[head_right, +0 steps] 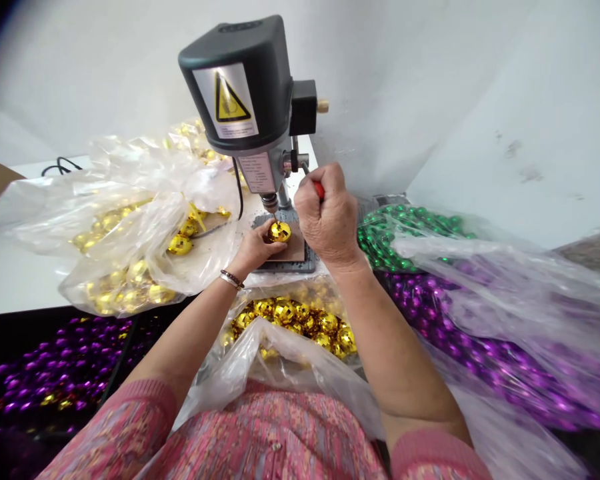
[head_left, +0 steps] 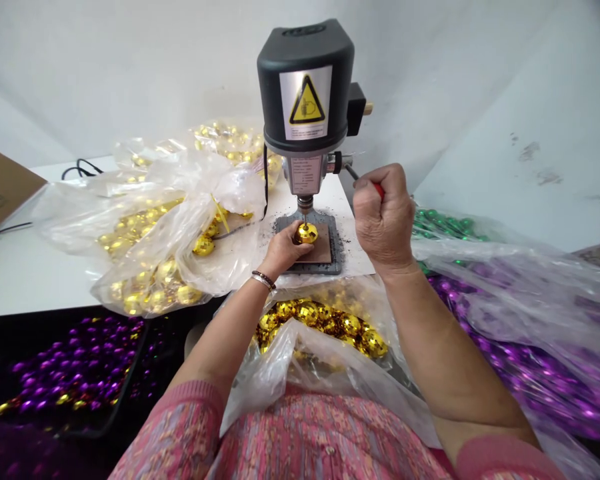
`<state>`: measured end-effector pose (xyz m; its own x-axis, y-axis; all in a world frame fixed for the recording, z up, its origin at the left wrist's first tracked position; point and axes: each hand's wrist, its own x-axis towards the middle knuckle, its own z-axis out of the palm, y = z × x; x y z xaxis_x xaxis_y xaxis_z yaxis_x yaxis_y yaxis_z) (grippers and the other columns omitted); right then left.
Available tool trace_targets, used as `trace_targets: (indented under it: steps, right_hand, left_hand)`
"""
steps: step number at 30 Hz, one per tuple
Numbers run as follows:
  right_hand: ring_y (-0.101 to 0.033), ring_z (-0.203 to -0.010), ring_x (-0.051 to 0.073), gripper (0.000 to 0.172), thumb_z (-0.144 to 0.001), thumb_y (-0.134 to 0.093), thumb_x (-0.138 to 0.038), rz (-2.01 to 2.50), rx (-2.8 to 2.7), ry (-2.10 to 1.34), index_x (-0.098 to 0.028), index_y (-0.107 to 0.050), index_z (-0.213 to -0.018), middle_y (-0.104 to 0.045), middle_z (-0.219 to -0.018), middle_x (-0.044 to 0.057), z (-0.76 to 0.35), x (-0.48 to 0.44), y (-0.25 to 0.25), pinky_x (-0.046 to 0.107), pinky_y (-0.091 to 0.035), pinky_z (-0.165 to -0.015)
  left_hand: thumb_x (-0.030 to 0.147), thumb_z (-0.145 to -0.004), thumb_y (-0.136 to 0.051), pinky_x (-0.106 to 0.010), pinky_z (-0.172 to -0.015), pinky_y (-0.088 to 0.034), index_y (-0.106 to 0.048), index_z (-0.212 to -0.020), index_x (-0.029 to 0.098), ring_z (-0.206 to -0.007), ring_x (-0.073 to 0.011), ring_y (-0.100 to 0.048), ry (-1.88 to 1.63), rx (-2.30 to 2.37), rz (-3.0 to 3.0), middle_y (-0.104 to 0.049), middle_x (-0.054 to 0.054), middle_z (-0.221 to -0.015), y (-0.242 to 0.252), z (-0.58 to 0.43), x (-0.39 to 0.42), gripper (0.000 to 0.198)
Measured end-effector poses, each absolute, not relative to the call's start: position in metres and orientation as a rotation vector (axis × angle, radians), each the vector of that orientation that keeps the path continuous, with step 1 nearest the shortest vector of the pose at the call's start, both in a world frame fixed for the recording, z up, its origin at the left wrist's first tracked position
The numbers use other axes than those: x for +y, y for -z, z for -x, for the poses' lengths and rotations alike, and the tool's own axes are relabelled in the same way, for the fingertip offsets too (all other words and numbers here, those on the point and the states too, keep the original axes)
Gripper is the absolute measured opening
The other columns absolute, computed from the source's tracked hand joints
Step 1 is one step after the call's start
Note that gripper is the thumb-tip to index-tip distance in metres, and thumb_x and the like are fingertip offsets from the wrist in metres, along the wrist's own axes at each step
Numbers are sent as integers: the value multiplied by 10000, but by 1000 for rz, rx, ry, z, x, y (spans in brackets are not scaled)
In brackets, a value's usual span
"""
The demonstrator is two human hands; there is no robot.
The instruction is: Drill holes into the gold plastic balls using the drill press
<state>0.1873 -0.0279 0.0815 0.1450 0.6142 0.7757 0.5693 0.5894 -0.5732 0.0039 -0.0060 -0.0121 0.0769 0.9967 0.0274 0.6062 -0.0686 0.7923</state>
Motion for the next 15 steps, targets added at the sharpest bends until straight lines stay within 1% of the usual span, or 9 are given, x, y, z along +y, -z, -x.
trace_targets:
  steps: [3,5,10,15]
  right_hand:
    - [-536,-691,95,265,-997,-385,-425,1028,-1515,-24,-216,-521,-908,-560,-773,-6,-187,-28,-74,270,-457,-699]
    - [-543,-692,100,266,-992,-385,-422,1012,-1492,-15,-215,-525,-902,-569,-779,1,-185,-28,-71,274,-464,-707]
    - [-552,-702,106,259,-971,-421,-425,1015,-1438,-49,-211,-541,-888,-592,-779,11,-181,-29,-68,280,-472,-710]
    - [-542,-673,103,257,-959,-430,-428,1009,-1380,-88,-209,-539,-877,-572,-733,-2,-179,-27,-56,276,-467,-691]
  left_hand:
    - [229,-711,-797,-340,-1053,-493,-571,-1453,152,-1121,-232,-682,-805,1582,-1742,-747,-64,-1226,12,-3,-6,780]
    - [228,-706,-800,-343,-1054,-491,-581,-1445,170,-1134,-233,-677,-822,1572,-1731,-743,-59,-1241,13,-3,-6,773]
    - [215,-698,-806,-368,-1043,-500,-576,-1450,151,-1143,-253,-675,-843,1540,-1682,-739,-85,-1246,16,-3,-5,788]
    - [210,-691,-814,-388,-1048,-506,-571,-1455,160,-1135,-256,-682,-867,1524,-1661,-743,-85,-1240,20,-2,-5,803]
